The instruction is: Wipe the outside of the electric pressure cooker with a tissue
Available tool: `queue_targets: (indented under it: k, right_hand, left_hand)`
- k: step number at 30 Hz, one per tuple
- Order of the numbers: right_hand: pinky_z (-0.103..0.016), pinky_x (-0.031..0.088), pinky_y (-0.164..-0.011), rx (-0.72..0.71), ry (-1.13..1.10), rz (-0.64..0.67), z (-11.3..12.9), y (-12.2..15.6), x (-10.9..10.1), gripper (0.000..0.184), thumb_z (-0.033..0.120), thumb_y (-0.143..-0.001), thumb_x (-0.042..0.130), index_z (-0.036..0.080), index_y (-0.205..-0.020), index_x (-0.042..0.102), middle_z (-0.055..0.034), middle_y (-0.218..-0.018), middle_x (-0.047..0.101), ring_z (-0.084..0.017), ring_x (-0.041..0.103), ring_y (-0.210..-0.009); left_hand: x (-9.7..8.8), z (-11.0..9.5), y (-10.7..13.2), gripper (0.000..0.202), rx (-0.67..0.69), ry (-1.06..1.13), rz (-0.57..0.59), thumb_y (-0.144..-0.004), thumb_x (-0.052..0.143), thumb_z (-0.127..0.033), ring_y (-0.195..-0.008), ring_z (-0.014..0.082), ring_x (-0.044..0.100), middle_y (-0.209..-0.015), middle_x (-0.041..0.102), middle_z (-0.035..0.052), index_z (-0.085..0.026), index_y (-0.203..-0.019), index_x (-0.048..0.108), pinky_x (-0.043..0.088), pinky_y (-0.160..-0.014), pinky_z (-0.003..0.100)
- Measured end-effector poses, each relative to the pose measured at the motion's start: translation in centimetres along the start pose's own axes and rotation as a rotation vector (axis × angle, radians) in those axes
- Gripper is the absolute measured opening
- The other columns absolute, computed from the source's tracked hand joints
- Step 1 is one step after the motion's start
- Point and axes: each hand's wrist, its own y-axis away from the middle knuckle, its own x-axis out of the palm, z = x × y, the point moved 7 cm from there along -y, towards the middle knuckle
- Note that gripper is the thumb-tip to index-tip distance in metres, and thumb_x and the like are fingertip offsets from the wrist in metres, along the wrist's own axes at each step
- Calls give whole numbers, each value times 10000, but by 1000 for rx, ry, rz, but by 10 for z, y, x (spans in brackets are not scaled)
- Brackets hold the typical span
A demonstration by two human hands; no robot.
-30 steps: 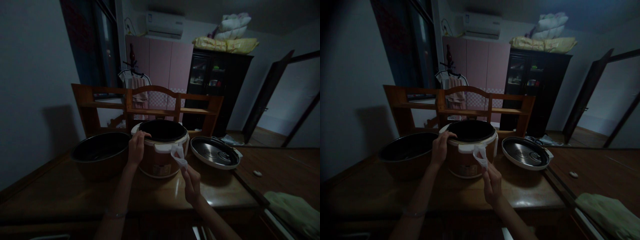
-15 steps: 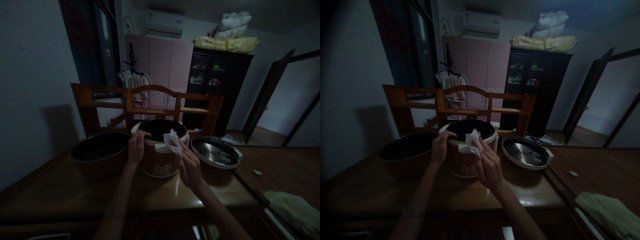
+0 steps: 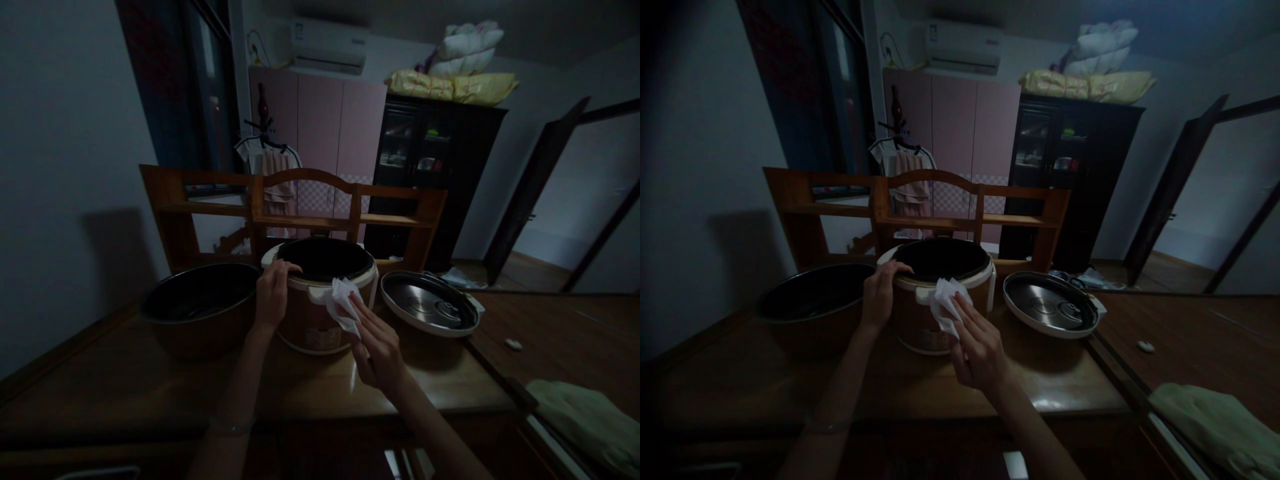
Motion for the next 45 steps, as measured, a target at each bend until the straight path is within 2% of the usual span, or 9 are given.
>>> queue_targets:
  k: [5,12,16,20,24,29,33,45]
  right_hand:
    - [-545,476,-1119,12,4,3,0,9,3,596,88,-897,427,135,-1491,422,-144,-1566,415,-324,327,-1478]
    - [-539,468,-1124,22,-7,4,-1,21,2,587,83,-901,426,108,-1487,432,-166,-1569,402,-324,334,-1476]
    - [-549,477,-1109,60,-35,-70,-4,27,-9,606,85,-918,395,127,-1523,393,-153,-1556,430,-325,355,-1467]
    - [-572,448,-1126,103,-40,-146,-7,18,-24,581,92,-932,384,160,-1507,434,-126,-1564,424,-338,325,-1479]
    - [-575,429,-1141,91,-17,-159,-4,-5,-33,561,95,-941,374,182,-1489,462,-108,-1555,443,-326,324,-1483]
    - [-546,415,-1163,55,-18,-18,4,-33,-19,517,117,-942,403,167,-1447,499,-112,-1541,466,-291,340,-1485]
    - [-546,358,-1203,21,31,69,9,-40,-4,500,120,-928,422,131,-1421,510,-135,-1521,490,-265,372,-1473]
    - [-571,361,-1197,3,64,81,8,-36,0,556,111,-923,407,142,-1477,441,-130,-1546,455,-270,360,-1479]
  left_hand:
    - [0,2,0,474,-12,11,-8,-1016,288,-375,-1130,194,622,-1057,727,37,-219,-857,707,395,-1078,313]
    - [0,1,0,479,2,9,4,-1015,277,-366,-1091,191,629,-1031,728,35,-219,-863,707,403,-1061,308]
    - [0,2,0,480,-3,27,0,-1021,284,-374,-1104,188,623,-1027,723,35,-213,-861,707,389,-1063,303]
    - [0,2,0,467,-2,38,4,-1019,295,-364,-1097,187,622,-1018,722,32,-213,-852,704,386,-1057,300]
    - [0,2,0,455,-3,41,2,-1017,298,-360,-1078,186,625,-1012,719,30,-216,-853,698,392,-1046,302]
    - [0,2,-1,464,2,24,0,-1016,287,-347,-1093,189,622,-995,720,35,-213,-847,697,391,-1049,305]
    - [0,0,-1,454,20,-6,7,-1006,285,-327,-1083,187,629,-1017,724,36,-213,-860,700,403,-1043,303]
    - [1,2,-1,463,23,-9,18,-1017,278,-328,-1118,190,620,-1031,727,34,-221,-904,714,390,-1072,321]
